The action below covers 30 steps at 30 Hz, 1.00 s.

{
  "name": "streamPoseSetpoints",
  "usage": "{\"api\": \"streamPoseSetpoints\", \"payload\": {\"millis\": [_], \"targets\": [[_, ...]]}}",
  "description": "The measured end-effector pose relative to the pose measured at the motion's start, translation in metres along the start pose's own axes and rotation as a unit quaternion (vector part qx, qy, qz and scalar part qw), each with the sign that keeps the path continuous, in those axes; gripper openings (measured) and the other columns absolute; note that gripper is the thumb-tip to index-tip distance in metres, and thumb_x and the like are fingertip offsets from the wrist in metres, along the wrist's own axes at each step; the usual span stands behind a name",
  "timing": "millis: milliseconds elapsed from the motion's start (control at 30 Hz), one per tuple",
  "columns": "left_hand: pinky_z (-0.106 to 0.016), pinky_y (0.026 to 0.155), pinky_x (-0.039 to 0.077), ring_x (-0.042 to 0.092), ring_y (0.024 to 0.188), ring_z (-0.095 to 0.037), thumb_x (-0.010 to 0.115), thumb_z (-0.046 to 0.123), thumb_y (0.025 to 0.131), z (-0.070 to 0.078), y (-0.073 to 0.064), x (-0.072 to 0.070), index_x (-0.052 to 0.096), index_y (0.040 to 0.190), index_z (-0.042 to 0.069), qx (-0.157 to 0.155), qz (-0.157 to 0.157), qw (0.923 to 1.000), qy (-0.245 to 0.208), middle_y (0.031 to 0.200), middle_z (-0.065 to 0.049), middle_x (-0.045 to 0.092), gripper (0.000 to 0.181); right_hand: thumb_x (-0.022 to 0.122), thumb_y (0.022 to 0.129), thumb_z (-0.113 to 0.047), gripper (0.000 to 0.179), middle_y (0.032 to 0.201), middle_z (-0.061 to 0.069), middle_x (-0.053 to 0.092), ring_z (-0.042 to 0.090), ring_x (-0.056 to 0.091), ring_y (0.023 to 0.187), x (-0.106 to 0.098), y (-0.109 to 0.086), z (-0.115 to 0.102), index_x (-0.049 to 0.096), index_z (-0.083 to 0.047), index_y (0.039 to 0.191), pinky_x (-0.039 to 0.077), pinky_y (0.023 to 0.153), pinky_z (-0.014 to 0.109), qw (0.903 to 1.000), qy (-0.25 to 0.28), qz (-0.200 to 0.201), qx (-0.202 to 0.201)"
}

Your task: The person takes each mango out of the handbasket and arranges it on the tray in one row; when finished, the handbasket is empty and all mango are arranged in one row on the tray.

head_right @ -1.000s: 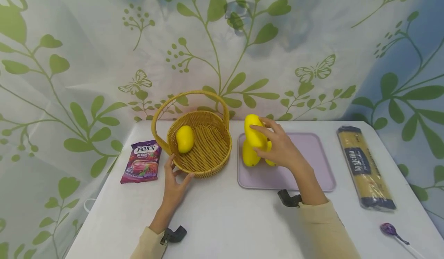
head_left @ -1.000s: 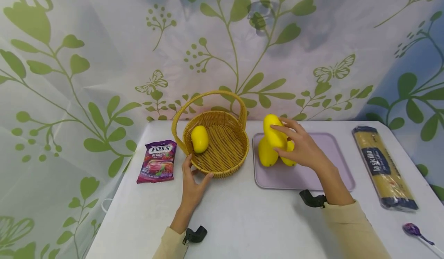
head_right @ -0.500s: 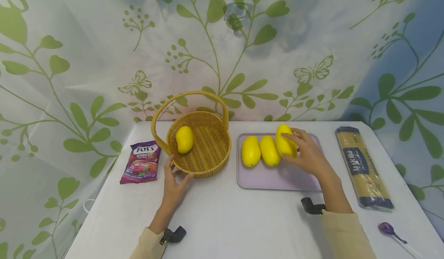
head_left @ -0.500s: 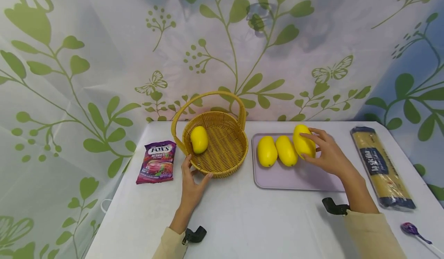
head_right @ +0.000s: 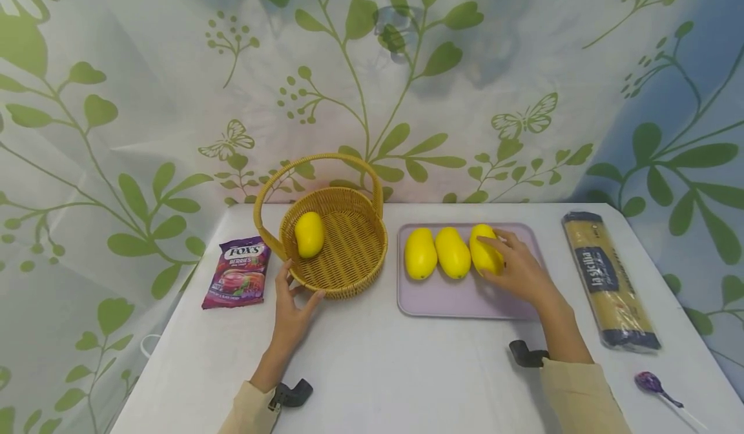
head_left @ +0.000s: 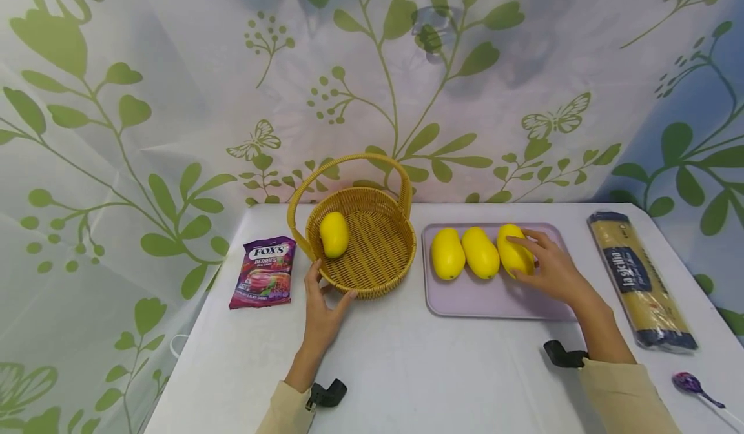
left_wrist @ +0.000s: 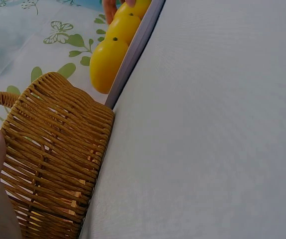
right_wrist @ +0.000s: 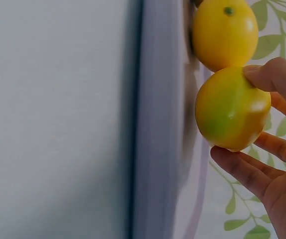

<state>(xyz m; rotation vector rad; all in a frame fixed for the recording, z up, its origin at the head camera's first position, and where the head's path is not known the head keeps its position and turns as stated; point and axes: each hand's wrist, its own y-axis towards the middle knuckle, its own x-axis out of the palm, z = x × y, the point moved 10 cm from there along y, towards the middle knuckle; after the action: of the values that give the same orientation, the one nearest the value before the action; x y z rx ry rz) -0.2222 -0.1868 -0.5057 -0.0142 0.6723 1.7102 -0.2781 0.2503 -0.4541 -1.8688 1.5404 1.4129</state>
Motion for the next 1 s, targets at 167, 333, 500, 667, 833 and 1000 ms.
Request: {"api": "streamPoseSetpoints", "payload": {"millis": [167, 333, 500, 667, 833, 1000], "targets": [[-0.052, 0.1, 0.045, 0.035, 0.138, -0.035, 0.077, 0.022, 0.085, 0.001, 0.0, 0.0, 0.02, 0.154, 0.007, 0.0, -0.001, 1.0, -0.003, 0.157, -0.017, 0.024, 0.091, 0.084, 0.074, -0.011, 0.064, 0.14, 0.031, 0.042, 0.04, 0.055, 0.104, 0.005, -0.003, 0.004, 0.057, -0.005, 0.131, 0.055, 0.07, 0.034, 0.9999, -0.006, -0.012, 0.011], [-0.053, 0.1, 0.045, 0.035, 0.138, -0.036, 0.077, 0.021, 0.085, 0.003, 0.0, 0.0, 0.02, 0.153, 0.006, 0.001, -0.001, 1.0, -0.007, 0.156, -0.018, 0.024, 0.091, 0.082, 0.076, -0.011, 0.065, 0.142, 0.031, 0.04, 0.044, 0.053, 0.109, 0.007, -0.005, 0.004, 0.056, -0.004, 0.134, 0.057, 0.074, 0.045, 0.9996, -0.009, -0.02, 0.016], [-0.053, 0.1, 0.046, 0.035, 0.138, -0.036, 0.078, 0.021, 0.085, 0.004, 0.0, -0.001, 0.02, 0.154, 0.006, 0.002, 0.001, 1.0, -0.006, 0.156, -0.018, 0.025, 0.091, 0.08, 0.079, -0.014, 0.07, 0.147, 0.032, 0.034, 0.053, 0.041, 0.123, 0.011, -0.006, 0.006, 0.049, -0.006, 0.141, 0.046, 0.091, 0.066, 0.9987, 0.005, -0.039, 0.034], [-0.053, 0.099, 0.046, 0.035, 0.137, -0.036, 0.077, 0.021, 0.085, 0.004, 0.001, 0.0, 0.021, 0.153, 0.006, 0.004, 0.002, 1.0, -0.001, 0.156, -0.018, 0.025, 0.09, 0.079, 0.081, -0.022, 0.075, 0.151, 0.03, 0.03, 0.058, 0.033, 0.129, 0.012, -0.007, 0.007, 0.044, -0.013, 0.147, 0.031, 0.097, 0.077, 0.9969, 0.001, -0.054, 0.058], [-0.055, 0.098, 0.046, 0.036, 0.136, -0.038, 0.077, 0.021, 0.085, 0.005, 0.0, 0.0, 0.02, 0.155, 0.013, 0.01, 0.003, 0.9999, 0.002, 0.155, -0.02, 0.025, 0.091, 0.079, 0.081, -0.021, 0.075, 0.15, 0.031, 0.03, 0.059, 0.034, 0.127, -0.002, -0.006, -0.006, 0.043, -0.014, 0.147, 0.032, 0.092, 0.079, 0.9981, -0.019, -0.028, 0.051], [-0.054, 0.098, 0.046, 0.036, 0.136, -0.038, 0.077, 0.019, 0.085, 0.005, 0.001, 0.0, 0.02, 0.154, 0.011, 0.01, 0.002, 0.9999, 0.001, 0.155, -0.019, 0.025, 0.091, 0.08, 0.08, -0.02, 0.073, 0.152, 0.026, 0.032, 0.054, 0.035, 0.13, -0.017, -0.002, -0.029, 0.046, -0.017, 0.144, 0.036, 0.093, 0.076, 0.9989, -0.035, 0.005, 0.031]]}}
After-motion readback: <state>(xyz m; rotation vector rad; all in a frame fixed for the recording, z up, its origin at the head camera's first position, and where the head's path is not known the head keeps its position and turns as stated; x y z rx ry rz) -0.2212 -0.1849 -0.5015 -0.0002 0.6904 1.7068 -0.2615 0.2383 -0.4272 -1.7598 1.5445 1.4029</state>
